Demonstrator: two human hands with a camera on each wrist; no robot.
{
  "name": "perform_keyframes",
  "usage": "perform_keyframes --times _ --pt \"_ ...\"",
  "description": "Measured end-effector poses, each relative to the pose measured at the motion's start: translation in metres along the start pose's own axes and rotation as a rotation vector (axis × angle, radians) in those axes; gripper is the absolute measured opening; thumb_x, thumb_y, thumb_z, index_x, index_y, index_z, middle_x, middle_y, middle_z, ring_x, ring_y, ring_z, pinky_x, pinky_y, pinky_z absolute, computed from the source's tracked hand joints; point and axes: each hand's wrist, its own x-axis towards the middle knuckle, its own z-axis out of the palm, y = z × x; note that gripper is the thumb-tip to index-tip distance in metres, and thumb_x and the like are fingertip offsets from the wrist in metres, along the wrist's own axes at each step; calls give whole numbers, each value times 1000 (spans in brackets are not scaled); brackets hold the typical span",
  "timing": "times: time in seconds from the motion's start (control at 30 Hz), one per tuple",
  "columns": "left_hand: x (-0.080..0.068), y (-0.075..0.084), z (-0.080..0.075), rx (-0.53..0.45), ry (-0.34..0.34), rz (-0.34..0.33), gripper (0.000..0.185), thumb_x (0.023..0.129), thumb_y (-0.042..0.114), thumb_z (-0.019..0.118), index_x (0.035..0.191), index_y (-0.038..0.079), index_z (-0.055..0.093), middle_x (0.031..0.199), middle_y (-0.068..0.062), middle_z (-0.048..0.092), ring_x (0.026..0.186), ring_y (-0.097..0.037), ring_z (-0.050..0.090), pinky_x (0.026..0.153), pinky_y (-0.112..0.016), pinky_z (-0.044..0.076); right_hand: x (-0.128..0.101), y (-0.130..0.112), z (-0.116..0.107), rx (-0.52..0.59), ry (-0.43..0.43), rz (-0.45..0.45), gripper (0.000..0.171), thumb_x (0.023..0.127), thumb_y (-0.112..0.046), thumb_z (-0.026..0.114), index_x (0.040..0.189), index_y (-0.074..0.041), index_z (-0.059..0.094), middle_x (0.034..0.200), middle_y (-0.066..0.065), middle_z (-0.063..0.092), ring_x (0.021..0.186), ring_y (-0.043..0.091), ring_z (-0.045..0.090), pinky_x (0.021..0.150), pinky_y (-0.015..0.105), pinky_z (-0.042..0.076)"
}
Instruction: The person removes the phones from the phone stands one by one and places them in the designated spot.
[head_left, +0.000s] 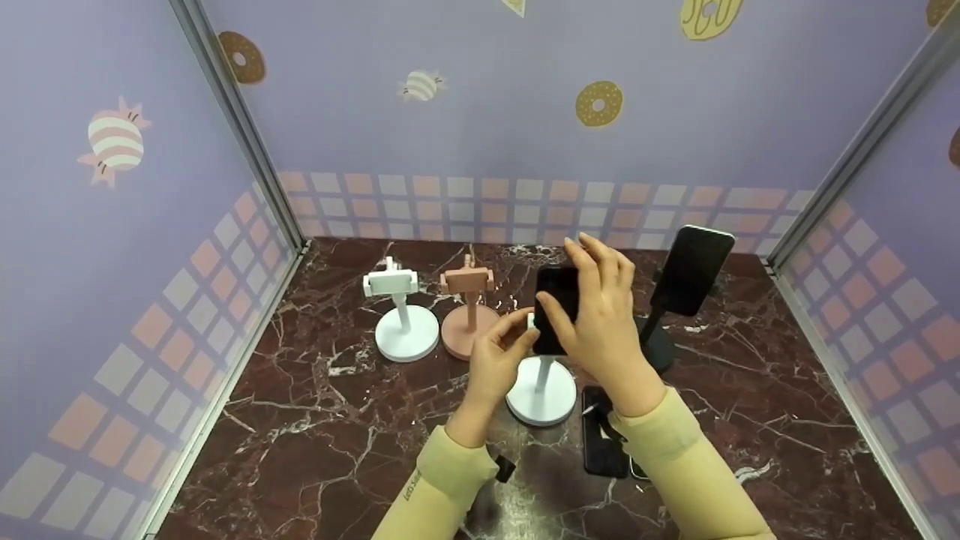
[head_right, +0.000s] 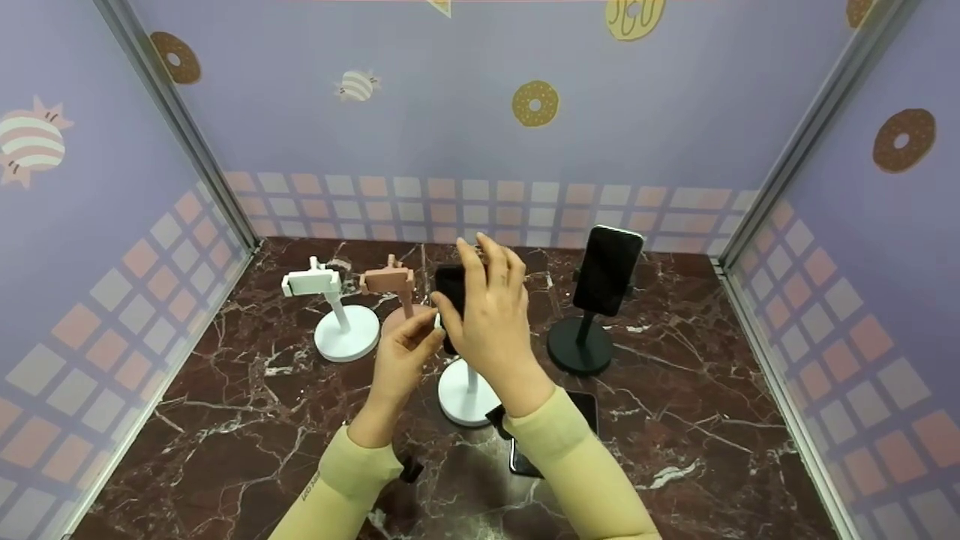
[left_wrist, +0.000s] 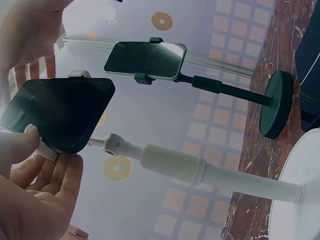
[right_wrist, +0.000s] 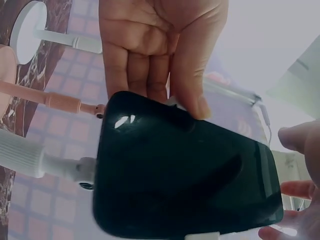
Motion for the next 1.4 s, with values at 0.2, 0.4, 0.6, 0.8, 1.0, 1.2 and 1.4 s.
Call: perform_keyframes --times 0.2,0.4,0.6,0.8,1.0,1.2,1.4 --pt "0 -1 -1 44 0 18 35 94 7 72 125 -9 68 111 -26 71 87 -5 61 79 -19 53 7 -9 0 -95 -93 2 66 96 -38 72 149 -10 45 149 18 46 131 40 37 82 61 50" --pt "0 -3 -1 61 14 28 33 95 5 71 124 -12 67 108 -28 70 88 -6 61 81 -21 54 10 -16 3 -145 -141 16 64 94 -42 74 145 -11 50 140 16 52 127 39 40 89 62 49" --pt "-1 -1 0 66 22 12 32 94 3 71 123 -10 68 112 -25 72 93 -15 67 83 -22 55 10 -19 7 -188 -159 45 54 93 -40 76 135 -12 55 128 19 53 121 39 42 84 59 50" --pt "0 0 1 54 34 12 31 94 1 71 123 -10 69 116 -26 73 102 -30 70 87 -22 57 10 -20 12 -223 -150 47 51 91 -34 78 128 -10 53 120 21 52 113 40 42 83 59 50" --pt "0 0 1 54 35 15 30 94 0 71 122 -11 69 115 -26 72 103 -31 70 89 -24 58 11 -20 13 -248 -143 49 48 92 -35 76 125 -9 52 115 20 51 109 40 42 80 56 49" --pt "-1 0 1 50 30 6 31 95 1 70 123 -10 69 123 -27 71 115 -39 68 96 -28 57 11 -21 14 -264 -149 60 48 92 -34 76 122 -8 50 111 20 49 106 40 41 78 54 48" --pt "0 0 2 29 38 -1 29 94 -2 69 122 -11 69 121 -28 71 114 -40 69 96 -28 57 11 -22 16 -279 -167 80 48 92 -34 76 122 -8 49 114 21 48 108 41 40 80 53 46"
